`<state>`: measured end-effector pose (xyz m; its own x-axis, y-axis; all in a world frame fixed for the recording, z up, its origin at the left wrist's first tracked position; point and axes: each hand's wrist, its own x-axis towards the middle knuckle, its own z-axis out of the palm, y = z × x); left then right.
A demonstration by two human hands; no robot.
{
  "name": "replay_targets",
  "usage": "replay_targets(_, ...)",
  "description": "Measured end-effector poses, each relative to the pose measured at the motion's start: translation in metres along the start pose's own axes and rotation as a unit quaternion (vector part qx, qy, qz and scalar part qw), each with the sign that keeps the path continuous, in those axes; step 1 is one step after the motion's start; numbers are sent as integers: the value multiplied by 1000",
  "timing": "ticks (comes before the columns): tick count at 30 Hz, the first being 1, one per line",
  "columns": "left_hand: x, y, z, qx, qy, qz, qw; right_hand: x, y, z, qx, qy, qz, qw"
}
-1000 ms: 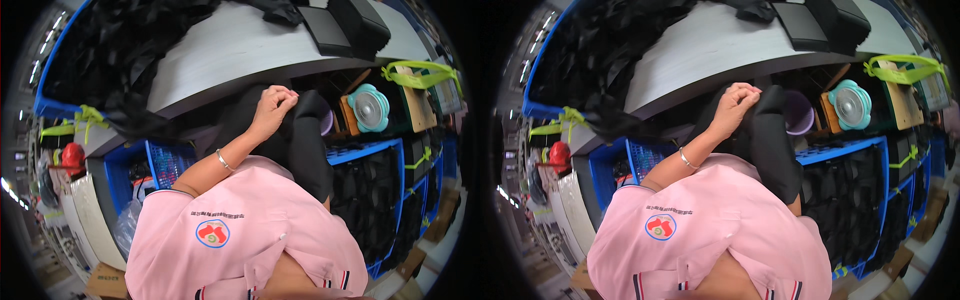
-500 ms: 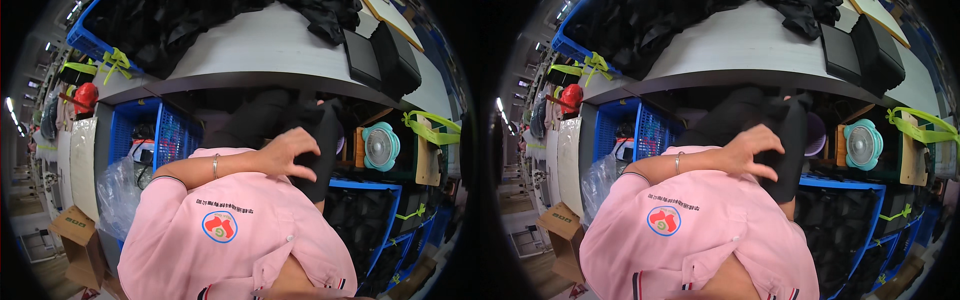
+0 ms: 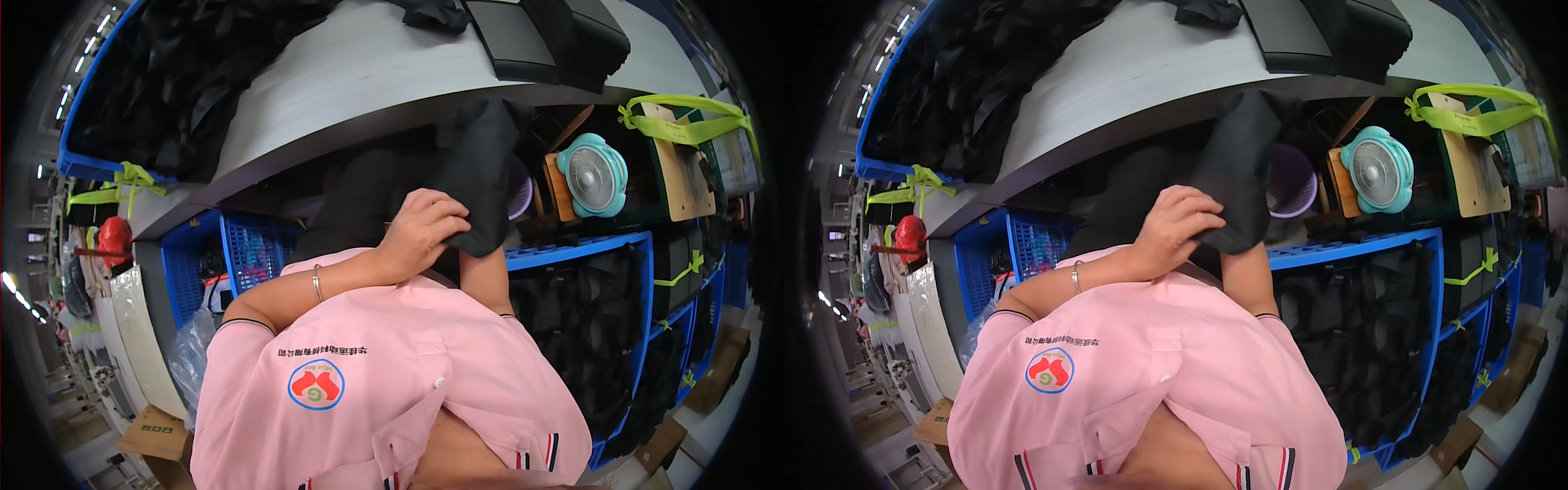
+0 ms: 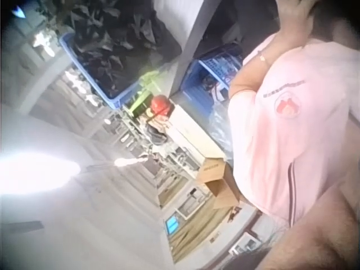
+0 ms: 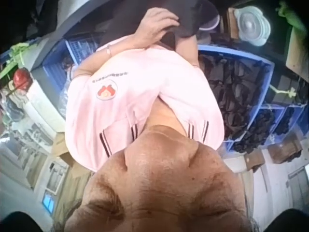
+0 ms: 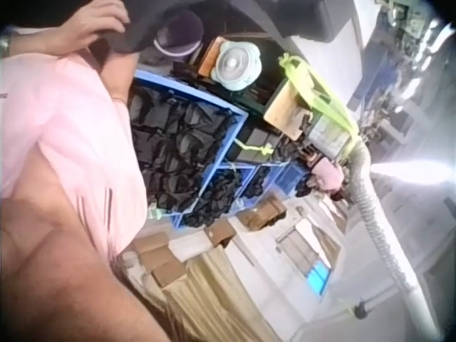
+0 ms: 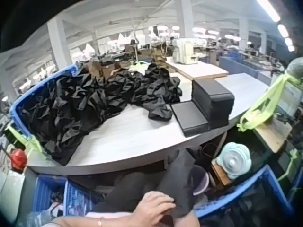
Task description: The recorder is inspecting and folding black fabric garment pieces in a manufacturing environment.
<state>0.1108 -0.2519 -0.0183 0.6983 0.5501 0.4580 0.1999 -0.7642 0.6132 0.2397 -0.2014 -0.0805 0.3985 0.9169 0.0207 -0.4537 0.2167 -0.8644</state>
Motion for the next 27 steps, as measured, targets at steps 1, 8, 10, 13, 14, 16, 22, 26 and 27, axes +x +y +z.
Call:
replay_targets(1,3,-3,-2,-55,11,-35,998,2,3,2,0,0,2,1000)
replay_targets(8,60,-77,-30,-276,258,-235,896,3,19,32,-53,-30,55,997)
replay_targets(10,75,-105,-44,-264,301,-269,876,-12,15,44,-88,-95,9,992)
replay_targets(13,91,-149,-84,-127,364,-303,872,-51,-4,36,-89,-219,134,962)
replay_targets(14,93,-160,-103,-110,381,-367,841,-64,-8,30,-99,-267,149,947)
replay_targets(16,91,-171,-125,-235,405,-315,825,-78,-12,15,-7,-234,295,926)
replay_targets(22,99,-134,-115,-189,214,-218,933,-15,-21,-1,-319,-28,-90,943)
replay_targets(26,111,-106,-93,-201,59,-151,966,42,-17,36,-380,-29,-190,905)
replay_targets(27,113,-107,-96,-199,71,-130,969,56,-14,42,-379,-27,-191,905)
